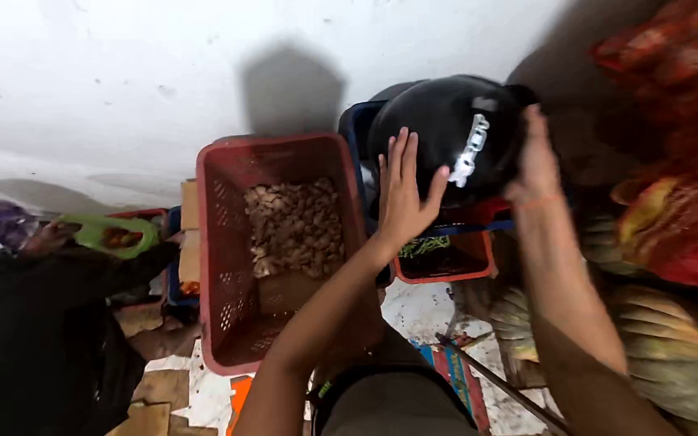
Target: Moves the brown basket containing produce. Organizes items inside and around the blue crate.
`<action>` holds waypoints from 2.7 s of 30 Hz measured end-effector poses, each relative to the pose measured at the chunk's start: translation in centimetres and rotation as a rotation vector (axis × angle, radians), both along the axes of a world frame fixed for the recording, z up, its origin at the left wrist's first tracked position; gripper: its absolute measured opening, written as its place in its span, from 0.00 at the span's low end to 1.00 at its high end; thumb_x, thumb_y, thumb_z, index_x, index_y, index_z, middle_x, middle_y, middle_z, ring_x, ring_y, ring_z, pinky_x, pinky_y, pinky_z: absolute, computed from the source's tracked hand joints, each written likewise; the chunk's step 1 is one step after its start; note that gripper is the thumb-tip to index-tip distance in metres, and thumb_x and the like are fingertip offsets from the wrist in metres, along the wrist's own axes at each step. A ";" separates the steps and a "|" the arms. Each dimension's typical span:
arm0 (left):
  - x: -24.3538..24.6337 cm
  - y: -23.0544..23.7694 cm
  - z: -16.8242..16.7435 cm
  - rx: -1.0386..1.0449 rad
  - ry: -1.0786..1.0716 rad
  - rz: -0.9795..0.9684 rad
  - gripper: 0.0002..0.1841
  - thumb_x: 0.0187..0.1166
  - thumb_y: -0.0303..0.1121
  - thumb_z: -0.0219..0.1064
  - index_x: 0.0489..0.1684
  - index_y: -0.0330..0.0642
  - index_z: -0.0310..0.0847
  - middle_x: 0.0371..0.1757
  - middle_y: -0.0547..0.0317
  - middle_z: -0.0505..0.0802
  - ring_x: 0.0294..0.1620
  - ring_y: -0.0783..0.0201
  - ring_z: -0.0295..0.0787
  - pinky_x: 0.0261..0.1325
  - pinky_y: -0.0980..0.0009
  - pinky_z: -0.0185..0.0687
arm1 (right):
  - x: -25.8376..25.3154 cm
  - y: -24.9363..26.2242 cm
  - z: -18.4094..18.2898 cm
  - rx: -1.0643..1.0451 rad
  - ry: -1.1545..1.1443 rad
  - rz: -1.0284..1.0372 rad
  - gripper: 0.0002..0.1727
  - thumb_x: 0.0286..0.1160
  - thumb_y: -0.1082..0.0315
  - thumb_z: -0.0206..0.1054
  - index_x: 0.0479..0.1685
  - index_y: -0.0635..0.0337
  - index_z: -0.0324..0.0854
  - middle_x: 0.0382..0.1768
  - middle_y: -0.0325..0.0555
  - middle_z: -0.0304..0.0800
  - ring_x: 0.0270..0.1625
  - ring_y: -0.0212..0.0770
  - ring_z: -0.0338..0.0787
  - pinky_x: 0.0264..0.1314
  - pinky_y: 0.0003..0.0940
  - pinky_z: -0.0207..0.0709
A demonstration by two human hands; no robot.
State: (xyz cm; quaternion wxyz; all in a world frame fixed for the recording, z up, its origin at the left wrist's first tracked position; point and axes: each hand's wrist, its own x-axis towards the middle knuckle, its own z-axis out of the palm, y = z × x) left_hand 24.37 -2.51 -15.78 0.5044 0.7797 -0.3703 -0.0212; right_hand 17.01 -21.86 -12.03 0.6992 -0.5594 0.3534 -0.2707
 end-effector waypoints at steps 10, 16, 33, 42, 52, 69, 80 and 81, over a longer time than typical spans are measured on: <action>4.3 21.3 5.1 -0.316 0.373 0.172 0.37 0.90 0.61 0.42 0.92 0.47 0.57 0.91 0.61 0.67 0.88 0.65 0.65 0.89 0.59 0.63 | -3.7 15.1 10.3 0.204 -0.268 0.162 0.25 0.91 0.36 0.39 0.69 0.29 0.76 0.54 0.24 0.90 0.53 0.26 0.91 0.49 0.32 0.90; 3.7 29.2 4.2 -0.045 0.299 0.353 0.30 0.91 0.46 0.45 0.82 0.32 0.70 0.81 0.42 0.78 0.84 0.56 0.72 0.87 0.58 0.64 | 1.1 26.9 -3.1 0.443 0.249 0.215 0.43 0.80 0.24 0.46 0.84 0.44 0.71 0.75 0.45 0.83 0.77 0.43 0.81 0.75 0.55 0.79; -2.1 24.7 -8.7 0.945 0.291 0.016 0.49 0.80 0.60 0.65 0.95 0.38 0.47 0.95 0.30 0.48 0.93 0.24 0.40 0.84 0.24 0.47 | -6.0 25.0 -5.9 -0.064 0.360 0.658 0.28 0.77 0.62 0.74 0.75 0.65 0.79 0.76 0.58 0.80 0.74 0.47 0.86 0.77 0.42 0.81; 2.0 10.9 -0.7 0.306 0.576 -0.250 0.24 0.87 0.44 0.64 0.75 0.40 0.79 0.69 0.51 0.90 0.69 0.61 0.88 0.74 0.59 0.83 | -3.8 -2.4 -13.0 -0.681 1.249 0.311 0.87 0.34 0.40 0.93 0.99 0.42 0.25 0.95 0.67 0.26 0.95 0.74 0.30 0.85 0.86 0.30; 4.5 -4.3 -9.2 0.129 1.351 0.104 0.26 0.89 0.46 0.56 0.82 0.44 0.68 0.78 0.45 0.80 0.75 0.49 0.80 0.71 0.52 0.79 | -0.1 -12.7 -6.6 -0.865 1.017 0.301 0.15 0.84 0.61 0.65 0.60 0.58 0.89 0.58 0.63 0.92 0.65 0.67 0.88 0.68 0.71 0.76; 10.3 -14.2 -19.9 -0.002 0.811 0.389 0.19 0.87 0.43 0.66 0.58 0.34 0.88 0.56 0.37 0.93 0.58 0.45 0.91 0.67 0.45 0.81 | -5.9 -10.1 -11.9 -0.511 0.859 -0.125 0.25 0.96 0.56 0.46 0.71 0.66 0.80 0.63 0.66 0.87 0.69 0.60 0.86 0.75 0.62 0.73; 10.1 -14.5 -16.4 0.007 0.850 0.478 0.16 0.90 0.36 0.58 0.45 0.32 0.89 0.44 0.41 0.92 0.50 0.49 0.89 0.59 0.46 0.82 | -1.3 -3.5 -8.8 0.396 -0.128 -0.568 0.12 0.85 0.60 0.56 0.53 0.58 0.78 0.39 0.46 0.90 0.42 0.39 0.92 0.42 0.42 0.88; 10.0 -14.5 -15.7 0.047 0.757 0.412 0.16 0.89 0.35 0.58 0.41 0.33 0.88 0.40 0.44 0.92 0.47 0.51 0.89 0.56 0.46 0.82 | -1.5 -3.9 -7.5 0.395 -0.182 -0.612 0.07 0.81 0.65 0.56 0.44 0.57 0.77 0.31 0.44 0.88 0.34 0.38 0.90 0.33 0.41 0.87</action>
